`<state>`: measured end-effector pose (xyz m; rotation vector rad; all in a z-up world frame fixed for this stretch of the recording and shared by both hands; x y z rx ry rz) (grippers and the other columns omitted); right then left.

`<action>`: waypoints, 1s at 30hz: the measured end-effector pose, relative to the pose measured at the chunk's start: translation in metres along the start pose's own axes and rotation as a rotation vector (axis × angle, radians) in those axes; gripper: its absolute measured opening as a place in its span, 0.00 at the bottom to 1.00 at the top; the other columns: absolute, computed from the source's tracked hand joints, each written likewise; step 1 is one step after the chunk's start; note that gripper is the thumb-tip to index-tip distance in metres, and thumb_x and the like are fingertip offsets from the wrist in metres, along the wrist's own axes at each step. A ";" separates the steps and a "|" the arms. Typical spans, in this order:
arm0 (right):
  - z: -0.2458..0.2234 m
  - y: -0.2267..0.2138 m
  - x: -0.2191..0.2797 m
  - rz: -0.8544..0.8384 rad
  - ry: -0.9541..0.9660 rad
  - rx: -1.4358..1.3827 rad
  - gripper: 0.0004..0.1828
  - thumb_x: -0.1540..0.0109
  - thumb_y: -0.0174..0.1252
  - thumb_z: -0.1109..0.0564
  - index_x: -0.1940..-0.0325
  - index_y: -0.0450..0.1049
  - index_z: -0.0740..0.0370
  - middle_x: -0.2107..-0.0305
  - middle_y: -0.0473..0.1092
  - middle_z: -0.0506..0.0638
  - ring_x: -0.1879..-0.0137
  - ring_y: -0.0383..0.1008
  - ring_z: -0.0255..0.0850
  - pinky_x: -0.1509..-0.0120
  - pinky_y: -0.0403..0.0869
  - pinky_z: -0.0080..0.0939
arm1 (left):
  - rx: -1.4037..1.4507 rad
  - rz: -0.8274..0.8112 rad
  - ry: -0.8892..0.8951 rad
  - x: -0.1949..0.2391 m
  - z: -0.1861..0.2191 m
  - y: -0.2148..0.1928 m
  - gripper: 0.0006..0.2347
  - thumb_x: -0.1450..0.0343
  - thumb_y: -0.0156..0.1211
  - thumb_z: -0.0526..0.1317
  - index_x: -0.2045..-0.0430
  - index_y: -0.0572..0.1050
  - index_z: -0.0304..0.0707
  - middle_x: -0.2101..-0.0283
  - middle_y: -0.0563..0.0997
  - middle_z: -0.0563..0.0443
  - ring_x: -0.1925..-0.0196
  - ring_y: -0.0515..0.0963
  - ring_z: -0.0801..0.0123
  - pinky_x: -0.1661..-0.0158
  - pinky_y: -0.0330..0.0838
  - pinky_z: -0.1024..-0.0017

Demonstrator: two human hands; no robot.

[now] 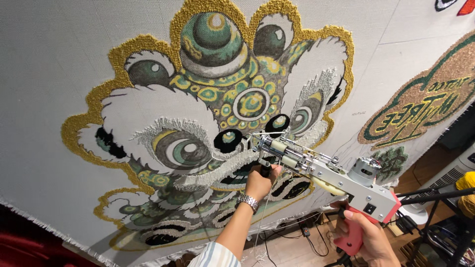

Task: The person uses a handheld tufting gun to apply white yarn to a large canvas featuring a stylized lion head design. They systematically fill in the white fur areas around the eyes and mouth, guiding the tool with their left hand while operating the trigger with their right.

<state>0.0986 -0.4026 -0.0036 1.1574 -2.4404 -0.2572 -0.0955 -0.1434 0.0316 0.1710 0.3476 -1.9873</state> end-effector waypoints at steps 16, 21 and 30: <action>-0.020 0.017 0.024 0.141 -0.168 -0.025 0.14 0.43 0.60 0.57 0.57 0.69 0.65 0.79 0.64 0.51 0.74 0.66 0.43 0.73 0.66 0.48 | 0.026 -0.175 -0.036 -0.024 -0.003 0.024 0.16 0.35 0.72 0.49 0.63 0.82 0.36 0.74 0.81 0.57 0.72 0.77 0.79 0.67 0.73 0.75; -0.028 0.017 0.017 0.170 -0.234 -0.006 0.15 0.42 0.61 0.56 0.57 0.70 0.67 0.80 0.64 0.53 0.76 0.65 0.44 0.73 0.65 0.46 | 0.046 -0.226 -0.075 -0.035 0.006 0.033 0.15 0.35 0.71 0.47 0.64 0.81 0.36 0.77 0.80 0.58 0.76 0.74 0.80 0.72 0.70 0.76; -0.054 0.038 0.017 0.180 -0.242 0.046 0.19 0.43 0.59 0.55 0.53 0.76 0.71 0.82 0.63 0.52 0.77 0.63 0.42 0.74 0.64 0.45 | 0.106 -0.309 -0.056 -0.065 0.009 0.043 0.09 0.33 0.67 0.42 0.67 0.80 0.35 0.75 0.83 0.56 0.78 0.75 0.82 0.74 0.69 0.77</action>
Point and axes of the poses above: each hand's wrist, its own x-axis away from the middle knuckle, its own y-axis out of the palm, z = x × y, the point moved 6 cm from there along -x, towards the middle knuckle
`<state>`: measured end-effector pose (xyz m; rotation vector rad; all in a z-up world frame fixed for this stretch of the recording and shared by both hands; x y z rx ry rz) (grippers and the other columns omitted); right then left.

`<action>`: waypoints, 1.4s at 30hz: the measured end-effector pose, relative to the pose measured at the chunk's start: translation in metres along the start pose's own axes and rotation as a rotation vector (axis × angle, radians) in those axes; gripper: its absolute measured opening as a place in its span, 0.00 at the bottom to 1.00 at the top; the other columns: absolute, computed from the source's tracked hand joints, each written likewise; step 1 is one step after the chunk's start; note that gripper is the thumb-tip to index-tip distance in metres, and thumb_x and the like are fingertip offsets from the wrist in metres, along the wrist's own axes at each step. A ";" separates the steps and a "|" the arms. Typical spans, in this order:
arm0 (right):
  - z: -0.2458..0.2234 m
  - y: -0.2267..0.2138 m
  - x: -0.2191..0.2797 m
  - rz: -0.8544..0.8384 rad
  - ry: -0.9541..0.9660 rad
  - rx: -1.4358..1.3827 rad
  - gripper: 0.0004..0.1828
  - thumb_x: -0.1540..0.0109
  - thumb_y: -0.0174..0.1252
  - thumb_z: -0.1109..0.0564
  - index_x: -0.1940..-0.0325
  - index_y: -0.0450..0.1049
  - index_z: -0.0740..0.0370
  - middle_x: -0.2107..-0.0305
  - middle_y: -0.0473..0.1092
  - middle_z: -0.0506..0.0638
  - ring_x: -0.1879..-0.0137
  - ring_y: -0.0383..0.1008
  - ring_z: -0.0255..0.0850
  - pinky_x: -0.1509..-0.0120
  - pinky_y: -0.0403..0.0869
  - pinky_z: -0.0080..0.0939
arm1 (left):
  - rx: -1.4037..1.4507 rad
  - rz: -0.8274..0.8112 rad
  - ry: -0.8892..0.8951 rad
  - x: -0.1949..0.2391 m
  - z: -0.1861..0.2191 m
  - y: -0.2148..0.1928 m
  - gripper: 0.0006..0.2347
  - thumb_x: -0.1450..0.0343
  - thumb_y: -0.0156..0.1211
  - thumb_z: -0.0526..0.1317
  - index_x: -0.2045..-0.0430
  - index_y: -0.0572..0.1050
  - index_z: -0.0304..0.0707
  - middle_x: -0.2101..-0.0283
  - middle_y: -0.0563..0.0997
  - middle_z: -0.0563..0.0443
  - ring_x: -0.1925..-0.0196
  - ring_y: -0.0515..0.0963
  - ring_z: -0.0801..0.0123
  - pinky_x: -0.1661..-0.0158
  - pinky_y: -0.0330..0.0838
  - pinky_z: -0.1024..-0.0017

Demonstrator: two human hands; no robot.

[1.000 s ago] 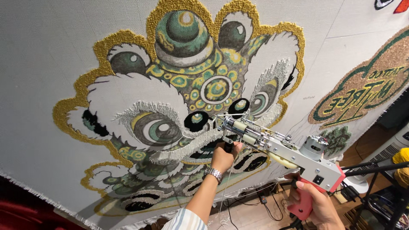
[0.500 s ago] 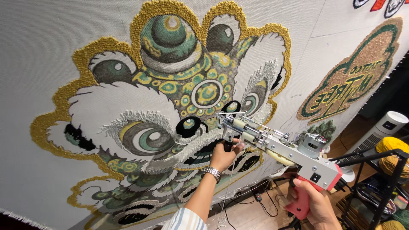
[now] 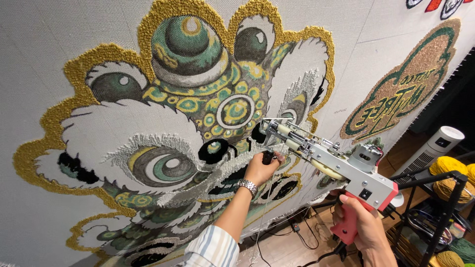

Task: The person uses a handheld tufting gun to apply white yarn to a large canvas featuring a stylized lion head design. They systematically fill in the white fur areas around the eyes and mouth, guiding the tool with their left hand while operating the trigger with their right.

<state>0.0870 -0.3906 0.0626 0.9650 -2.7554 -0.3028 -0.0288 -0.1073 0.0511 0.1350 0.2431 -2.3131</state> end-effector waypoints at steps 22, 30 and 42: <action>-0.008 0.011 -0.012 -0.008 0.002 -0.016 0.18 0.42 0.59 0.56 0.53 0.75 0.71 0.80 0.63 0.51 0.76 0.63 0.41 0.73 0.63 0.43 | -0.167 0.064 -0.037 -0.016 -0.007 -0.006 0.15 0.33 0.66 0.53 0.68 0.83 0.41 0.80 0.81 0.57 0.79 0.77 0.76 0.75 0.68 0.73; -0.010 0.013 -0.018 -0.016 -0.053 -0.029 0.15 0.43 0.61 0.56 0.56 0.72 0.67 0.79 0.64 0.51 0.75 0.64 0.41 0.72 0.64 0.43 | -0.080 0.037 -0.089 -0.016 -0.003 -0.007 0.15 0.31 0.66 0.51 0.64 0.82 0.37 0.81 0.79 0.55 0.85 0.74 0.76 0.80 0.66 0.74; -0.025 0.025 -0.018 -0.045 -0.102 0.085 0.17 0.42 0.62 0.54 0.56 0.76 0.70 0.79 0.65 0.50 0.75 0.66 0.39 0.73 0.65 0.41 | -0.037 0.003 -0.093 -0.030 -0.009 -0.008 0.15 0.31 0.67 0.49 0.62 0.82 0.37 0.79 0.80 0.55 0.84 0.75 0.76 0.81 0.69 0.75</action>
Point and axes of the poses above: each hand's wrist, its own x-axis away from the middle knuckle, its own y-axis out of the palm, z = x × y, the point moved 6 cm from there along -x, towards the middle knuckle
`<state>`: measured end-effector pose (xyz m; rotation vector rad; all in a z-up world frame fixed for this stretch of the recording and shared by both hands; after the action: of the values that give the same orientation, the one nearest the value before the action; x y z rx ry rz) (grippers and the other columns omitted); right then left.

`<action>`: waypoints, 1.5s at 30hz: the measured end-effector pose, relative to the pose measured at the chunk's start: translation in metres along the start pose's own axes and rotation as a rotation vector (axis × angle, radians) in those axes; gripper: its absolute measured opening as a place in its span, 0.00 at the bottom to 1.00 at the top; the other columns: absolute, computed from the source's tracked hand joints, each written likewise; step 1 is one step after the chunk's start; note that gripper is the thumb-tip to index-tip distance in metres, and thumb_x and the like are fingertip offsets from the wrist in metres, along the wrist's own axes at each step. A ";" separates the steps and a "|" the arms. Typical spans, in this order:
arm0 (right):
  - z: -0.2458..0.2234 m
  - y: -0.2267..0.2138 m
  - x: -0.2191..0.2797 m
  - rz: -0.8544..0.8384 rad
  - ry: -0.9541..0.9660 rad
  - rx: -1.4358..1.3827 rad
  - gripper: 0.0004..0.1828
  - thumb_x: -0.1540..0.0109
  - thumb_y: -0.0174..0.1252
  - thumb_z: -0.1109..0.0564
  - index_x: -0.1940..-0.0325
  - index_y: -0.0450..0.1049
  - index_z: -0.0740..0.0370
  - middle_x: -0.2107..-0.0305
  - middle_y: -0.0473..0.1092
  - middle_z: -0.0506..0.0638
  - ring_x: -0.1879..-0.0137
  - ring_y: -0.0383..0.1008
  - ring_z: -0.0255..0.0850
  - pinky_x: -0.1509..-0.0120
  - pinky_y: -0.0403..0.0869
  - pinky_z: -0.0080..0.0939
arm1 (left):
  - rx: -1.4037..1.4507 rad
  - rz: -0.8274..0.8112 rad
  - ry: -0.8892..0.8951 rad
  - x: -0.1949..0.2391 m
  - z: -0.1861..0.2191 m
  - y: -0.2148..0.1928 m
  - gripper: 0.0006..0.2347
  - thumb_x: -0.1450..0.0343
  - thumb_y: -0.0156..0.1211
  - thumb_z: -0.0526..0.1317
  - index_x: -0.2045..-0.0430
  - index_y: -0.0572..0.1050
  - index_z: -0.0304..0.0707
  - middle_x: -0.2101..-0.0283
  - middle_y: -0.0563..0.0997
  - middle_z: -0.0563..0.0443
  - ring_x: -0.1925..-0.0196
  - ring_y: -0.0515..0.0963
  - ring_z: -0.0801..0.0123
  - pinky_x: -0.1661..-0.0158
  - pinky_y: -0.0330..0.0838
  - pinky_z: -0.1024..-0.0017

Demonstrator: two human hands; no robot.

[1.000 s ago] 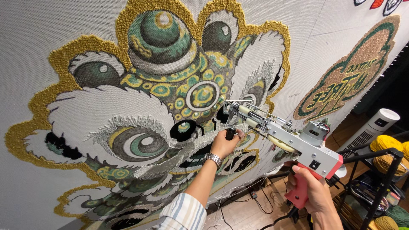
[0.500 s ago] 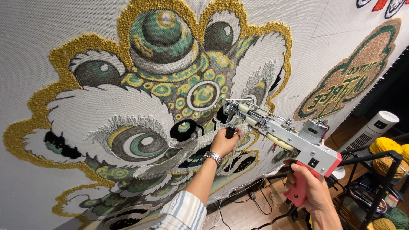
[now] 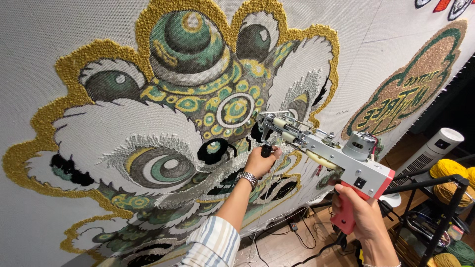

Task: The person uses a handheld tufting gun to apply white yarn to a large canvas featuring a stylized lion head design. They systematically fill in the white fur areas around the eyes and mouth, guiding the tool with their left hand while operating the trigger with their right.

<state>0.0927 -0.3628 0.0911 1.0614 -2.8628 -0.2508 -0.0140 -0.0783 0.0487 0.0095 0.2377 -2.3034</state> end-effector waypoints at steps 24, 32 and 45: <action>-0.079 0.076 -0.004 -0.114 -0.610 0.989 0.23 0.53 0.72 0.51 0.56 0.79 0.59 0.76 0.77 0.52 0.72 0.78 0.46 0.63 0.76 0.41 | 1.336 -0.151 -0.319 -0.130 -0.108 -0.025 0.18 0.27 0.39 0.37 0.57 0.71 0.11 0.64 0.80 0.38 0.70 0.82 0.73 0.71 0.73 0.86; -0.079 0.086 -0.009 -0.121 -0.655 0.998 0.18 0.51 0.70 0.51 0.62 0.78 0.61 0.80 0.75 0.54 0.75 0.75 0.49 0.66 0.74 0.43 | 1.384 -0.122 -0.384 -0.133 -0.110 -0.030 0.21 0.26 0.38 0.39 0.55 0.68 0.06 0.60 0.81 0.40 0.67 0.80 0.75 0.68 0.75 0.86; -0.078 0.089 -0.011 -0.130 -0.653 0.981 0.16 0.53 0.71 0.52 0.66 0.77 0.62 0.80 0.74 0.54 0.75 0.73 0.51 0.68 0.73 0.43 | 0.133 0.076 0.300 -0.109 -0.064 -0.047 0.18 0.23 0.48 0.39 0.56 0.79 0.15 0.58 0.84 0.31 0.64 0.78 0.74 0.66 0.73 0.82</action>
<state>0.0538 -0.2993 0.1836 1.4889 -3.5470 1.1256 0.0208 0.0433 0.0032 0.4260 0.2316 -2.2314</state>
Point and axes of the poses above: each hand's wrist, its own x-axis away from the middle knuckle, its own y-axis out of the palm, z = x × y, the point moved 6 cm from there along -x, towards the middle knuckle
